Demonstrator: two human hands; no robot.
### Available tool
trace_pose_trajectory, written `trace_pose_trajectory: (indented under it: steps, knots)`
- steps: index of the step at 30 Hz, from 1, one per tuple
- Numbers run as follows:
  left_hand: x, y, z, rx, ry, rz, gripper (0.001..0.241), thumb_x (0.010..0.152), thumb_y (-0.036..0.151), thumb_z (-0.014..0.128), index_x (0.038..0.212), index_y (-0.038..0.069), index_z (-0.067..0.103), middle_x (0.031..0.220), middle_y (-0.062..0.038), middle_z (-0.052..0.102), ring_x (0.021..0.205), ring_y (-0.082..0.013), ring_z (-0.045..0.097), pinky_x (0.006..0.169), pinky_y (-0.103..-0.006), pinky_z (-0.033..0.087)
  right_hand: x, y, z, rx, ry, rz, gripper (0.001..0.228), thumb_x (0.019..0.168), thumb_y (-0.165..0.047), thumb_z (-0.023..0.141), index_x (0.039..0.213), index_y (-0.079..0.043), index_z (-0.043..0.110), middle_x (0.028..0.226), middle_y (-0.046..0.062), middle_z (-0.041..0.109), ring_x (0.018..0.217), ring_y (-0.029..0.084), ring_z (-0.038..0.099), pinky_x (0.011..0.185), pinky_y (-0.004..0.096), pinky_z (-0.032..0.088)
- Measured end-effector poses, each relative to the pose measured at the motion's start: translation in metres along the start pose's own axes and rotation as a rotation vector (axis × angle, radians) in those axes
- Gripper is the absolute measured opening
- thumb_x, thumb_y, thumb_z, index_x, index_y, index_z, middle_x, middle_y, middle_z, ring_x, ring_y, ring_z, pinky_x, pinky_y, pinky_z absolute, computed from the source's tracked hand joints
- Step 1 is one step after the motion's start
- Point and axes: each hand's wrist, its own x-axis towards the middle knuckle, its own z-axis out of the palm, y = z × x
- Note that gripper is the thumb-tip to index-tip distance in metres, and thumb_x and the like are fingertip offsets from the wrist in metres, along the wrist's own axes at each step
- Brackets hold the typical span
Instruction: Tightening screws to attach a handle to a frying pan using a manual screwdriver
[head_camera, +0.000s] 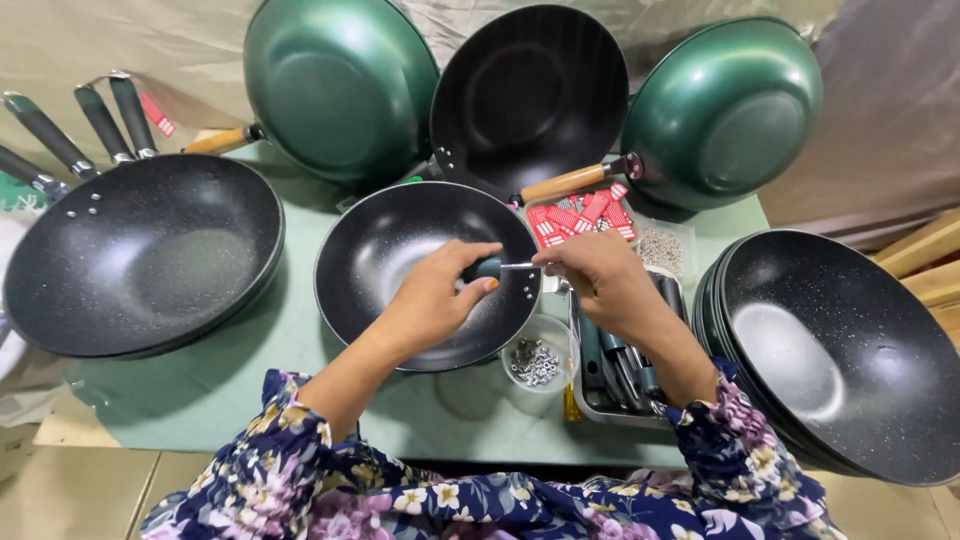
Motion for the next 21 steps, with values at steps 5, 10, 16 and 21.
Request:
trace_pose_trajectory:
  steps: [5,10,16,21]
  knots:
    - [-0.009,-0.005,-0.009,0.027,-0.032,-0.025,0.045,0.096,0.030,0.066,0.137,0.012,0.063,0.118,-0.022,0.068,0.113,-0.0441,0.066,0.088,-0.0482,0.061,0.003,-0.002,0.007,0.032,-0.046,-0.031,0.018,0.098,-0.006,0.062,0.105,-0.016,0.075,0.088,0.002,0.076,0.088,0.027,0.071,0.081,0.039,0.049]
    - [-0.011,-0.010,-0.002,0.132,-0.035,0.002,0.044,0.096,0.034,0.066,0.135,0.015,0.064,0.114,-0.017,0.070,0.110,-0.0393,0.068,0.092,-0.0494,0.057,0.006,0.002,0.016,-0.001,-0.050,-0.098,0.013,0.098,-0.008,0.064,0.103,-0.016,0.073,0.086,0.003,0.073,0.085,0.028,0.070,0.076,0.040,0.049]
    - [-0.013,-0.023,0.010,0.283,-0.014,0.048,0.046,0.091,0.037,0.072,0.130,0.016,0.061,0.117,-0.014,0.070,0.113,-0.0364,0.067,0.095,-0.0489,0.054,0.006,0.008,0.020,0.010,-0.070,-0.104,0.016,0.095,-0.002,0.063,0.102,-0.013,0.072,0.085,0.006,0.073,0.085,0.031,0.070,0.078,0.043,0.050]
    - [-0.014,-0.014,0.001,0.147,-0.035,0.015,0.047,0.088,0.028,0.075,0.130,0.012,0.059,0.110,-0.016,0.072,0.100,-0.0363,0.073,0.082,-0.0476,0.060,0.009,0.014,0.015,0.053,-0.054,0.059,0.005,0.094,-0.021,0.073,0.096,-0.017,0.074,0.082,0.004,0.071,0.081,0.029,0.070,0.079,0.040,0.053]
